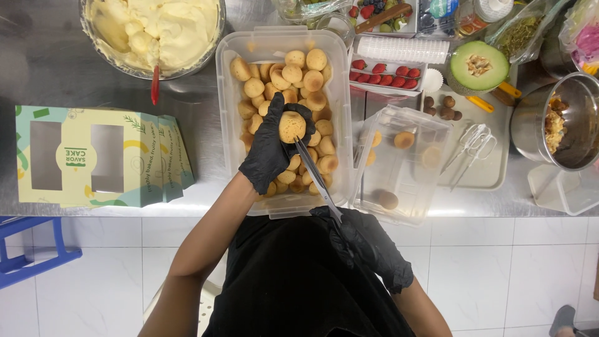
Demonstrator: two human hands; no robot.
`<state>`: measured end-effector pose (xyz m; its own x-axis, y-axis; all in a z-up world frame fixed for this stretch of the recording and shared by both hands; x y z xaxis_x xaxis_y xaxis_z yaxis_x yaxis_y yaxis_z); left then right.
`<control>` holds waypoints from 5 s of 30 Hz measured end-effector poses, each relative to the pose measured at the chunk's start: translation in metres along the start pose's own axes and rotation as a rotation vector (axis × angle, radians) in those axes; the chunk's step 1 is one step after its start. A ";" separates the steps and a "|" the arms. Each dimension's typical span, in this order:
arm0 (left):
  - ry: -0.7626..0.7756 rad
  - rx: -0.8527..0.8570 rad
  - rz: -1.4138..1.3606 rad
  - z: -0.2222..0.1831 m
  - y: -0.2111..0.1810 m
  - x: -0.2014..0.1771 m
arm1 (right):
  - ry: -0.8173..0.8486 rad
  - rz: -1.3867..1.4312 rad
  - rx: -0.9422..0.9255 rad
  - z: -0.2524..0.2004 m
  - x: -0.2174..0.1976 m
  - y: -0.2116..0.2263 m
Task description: Cutting small bread rolls or cream puffs using scissors to prepare them for filling.
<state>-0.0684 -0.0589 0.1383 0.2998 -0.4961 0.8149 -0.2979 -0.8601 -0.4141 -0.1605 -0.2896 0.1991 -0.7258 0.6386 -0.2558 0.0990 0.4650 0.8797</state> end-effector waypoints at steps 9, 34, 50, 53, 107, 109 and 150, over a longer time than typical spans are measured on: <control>0.245 0.199 0.457 0.004 0.008 -0.009 | 0.012 0.007 0.159 -0.007 0.001 -0.014; 0.302 -0.178 0.510 0.071 0.104 0.020 | -0.512 0.394 0.200 -0.080 -0.009 -0.066; 0.080 1.118 2.535 0.019 0.123 -0.100 | -0.420 0.702 0.246 -0.037 -0.007 -0.002; 0.196 0.739 2.425 0.024 0.102 -0.091 | -0.349 0.230 0.342 -0.030 -0.010 -0.005; 0.181 0.169 0.567 -0.017 0.044 -0.032 | -0.079 0.164 0.224 -0.036 0.017 -0.038; 0.183 0.148 0.488 -0.016 0.046 -0.028 | -0.100 0.210 0.189 -0.039 0.020 -0.054; -0.488 0.768 2.296 0.221 0.049 -0.096 | -0.442 0.211 0.316 -0.049 -0.014 -0.019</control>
<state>0.0883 -0.0799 -0.0493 0.2559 -0.1767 -0.9504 -0.1149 0.9706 -0.2114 -0.1858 -0.3373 0.2053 -0.3222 0.9010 -0.2906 0.4583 0.4170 0.7849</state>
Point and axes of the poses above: each hand's wrist, its own z-axis towards the middle knuckle, its own x-axis out of the palm, y = z × x, the point moved 4 cm from there along z, towards the middle knuckle
